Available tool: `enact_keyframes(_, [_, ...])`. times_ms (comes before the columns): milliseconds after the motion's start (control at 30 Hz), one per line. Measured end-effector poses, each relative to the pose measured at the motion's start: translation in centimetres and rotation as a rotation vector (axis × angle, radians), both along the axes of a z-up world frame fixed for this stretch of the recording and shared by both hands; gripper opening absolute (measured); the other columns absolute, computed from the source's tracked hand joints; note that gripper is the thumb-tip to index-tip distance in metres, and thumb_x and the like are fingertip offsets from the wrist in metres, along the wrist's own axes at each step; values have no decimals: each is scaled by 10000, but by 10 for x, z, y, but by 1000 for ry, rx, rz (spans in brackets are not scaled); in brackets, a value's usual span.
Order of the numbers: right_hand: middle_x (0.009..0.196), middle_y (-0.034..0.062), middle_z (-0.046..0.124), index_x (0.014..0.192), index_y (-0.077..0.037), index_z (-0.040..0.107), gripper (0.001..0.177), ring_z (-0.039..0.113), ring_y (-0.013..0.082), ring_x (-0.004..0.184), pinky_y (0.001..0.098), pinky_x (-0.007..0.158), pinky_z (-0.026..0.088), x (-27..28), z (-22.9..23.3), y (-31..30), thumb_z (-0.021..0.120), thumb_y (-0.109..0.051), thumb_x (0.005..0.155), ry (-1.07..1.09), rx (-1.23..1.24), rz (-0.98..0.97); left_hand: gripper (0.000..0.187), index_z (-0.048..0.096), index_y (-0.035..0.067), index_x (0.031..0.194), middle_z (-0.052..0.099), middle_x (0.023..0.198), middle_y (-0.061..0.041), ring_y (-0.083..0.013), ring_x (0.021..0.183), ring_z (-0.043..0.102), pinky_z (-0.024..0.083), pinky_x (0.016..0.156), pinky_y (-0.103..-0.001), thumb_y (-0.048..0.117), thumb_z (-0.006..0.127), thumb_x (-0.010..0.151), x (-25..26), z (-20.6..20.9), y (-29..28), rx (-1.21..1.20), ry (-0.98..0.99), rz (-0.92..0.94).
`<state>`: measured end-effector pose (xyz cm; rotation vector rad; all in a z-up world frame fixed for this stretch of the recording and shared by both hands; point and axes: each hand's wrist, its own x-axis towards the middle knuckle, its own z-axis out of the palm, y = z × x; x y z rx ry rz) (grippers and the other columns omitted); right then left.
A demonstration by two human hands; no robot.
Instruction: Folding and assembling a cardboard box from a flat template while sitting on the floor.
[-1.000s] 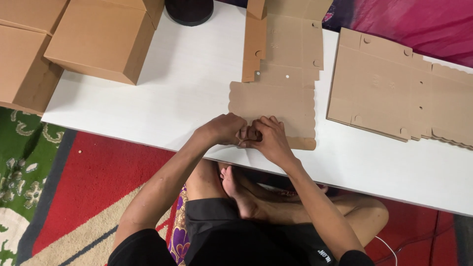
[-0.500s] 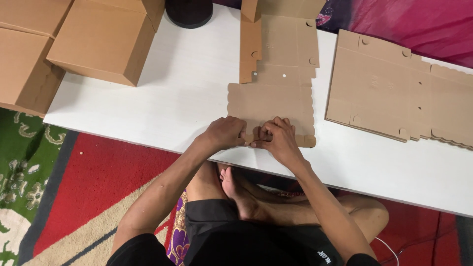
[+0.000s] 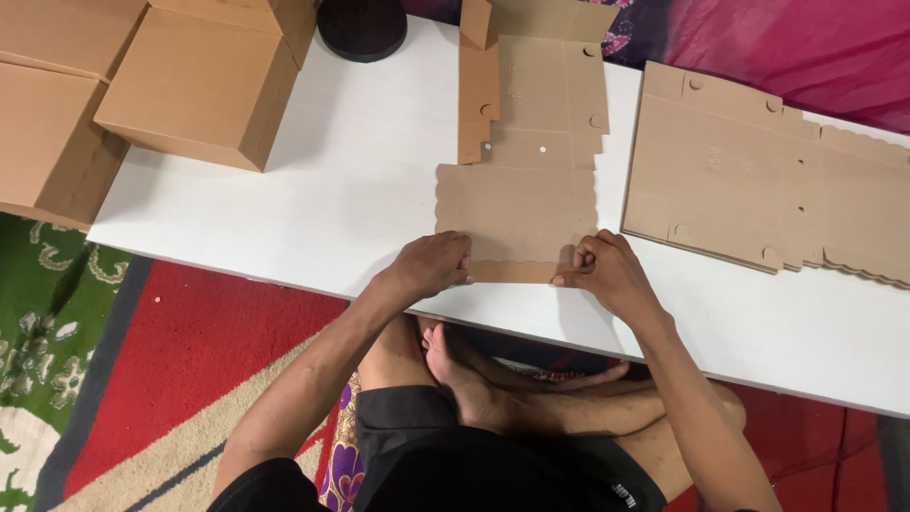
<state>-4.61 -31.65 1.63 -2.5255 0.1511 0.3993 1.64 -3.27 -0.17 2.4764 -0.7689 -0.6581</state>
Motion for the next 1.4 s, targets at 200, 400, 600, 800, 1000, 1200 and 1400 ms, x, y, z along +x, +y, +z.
enact_keyframes(200, [857, 123, 601, 842, -38, 692, 307, 622, 287, 921, 398, 800, 488, -23, -1, -7, 866, -284, 786, -11, 11, -116, 208, 637, 68, 946, 644, 954, -131, -356, 934, 698, 567, 770, -443, 251, 723, 899, -13, 2, 10, 16, -21, 16])
enact_keyframes(400, [809, 124, 624, 855, -27, 718, 211, 636, 262, 845, 368, 726, 526, -34, 14, 3, 838, -197, 819, -20, 14, -153, 230, 641, 75, 968, 631, 944, -103, -323, 961, 691, 558, 823, -416, 283, 720, 911, -27, 15, 32, 72, -69, 14])
enact_keyframes(600, [810, 127, 632, 888, -36, 722, 194, 629, 285, 868, 385, 753, 530, -27, 20, 4, 845, -126, 768, -60, 15, -81, 214, 653, 67, 975, 634, 915, -99, -305, 938, 696, 554, 810, -397, 249, 738, 900, -26, 16, 33, -16, -16, 45])
enact_keyframes(800, [819, 57, 617, 919, -97, 728, 167, 626, 237, 890, 351, 800, 528, -21, 5, 75, 796, -243, 879, -418, 195, 232, 180, 686, 71, 946, 649, 846, -97, -296, 840, 707, 554, 734, -396, 215, 767, 873, -23, 8, 38, -92, -23, 45])
enact_keyframes(1000, [817, -8, 557, 890, -115, 664, 265, 578, 186, 920, 354, 907, 440, -8, -29, 104, 812, -331, 854, -395, 235, 237, 148, 715, 68, 920, 659, 816, -98, -296, 813, 705, 567, 727, -396, 162, 789, 833, -32, -7, 49, -265, -139, 98])
enact_keyframes(1200, [792, -28, 522, 866, -146, 668, 238, 558, 172, 899, 347, 884, 423, -18, -37, 107, 811, -337, 851, -352, 168, 175, 128, 744, 61, 957, 655, 820, -96, -281, 819, 687, 584, 719, -376, 115, 773, 845, -38, -4, 54, -365, -129, 135])
enact_keyframes(1400, [818, -17, 537, 899, -150, 663, 294, 543, 183, 933, 366, 878, 372, -4, -36, 133, 829, -379, 820, -430, 129, 300, 182, 742, 50, 1001, 669, 863, -122, -306, 874, 682, 582, 779, -426, 121, 762, 836, -30, 8, 60, -339, 60, 132])
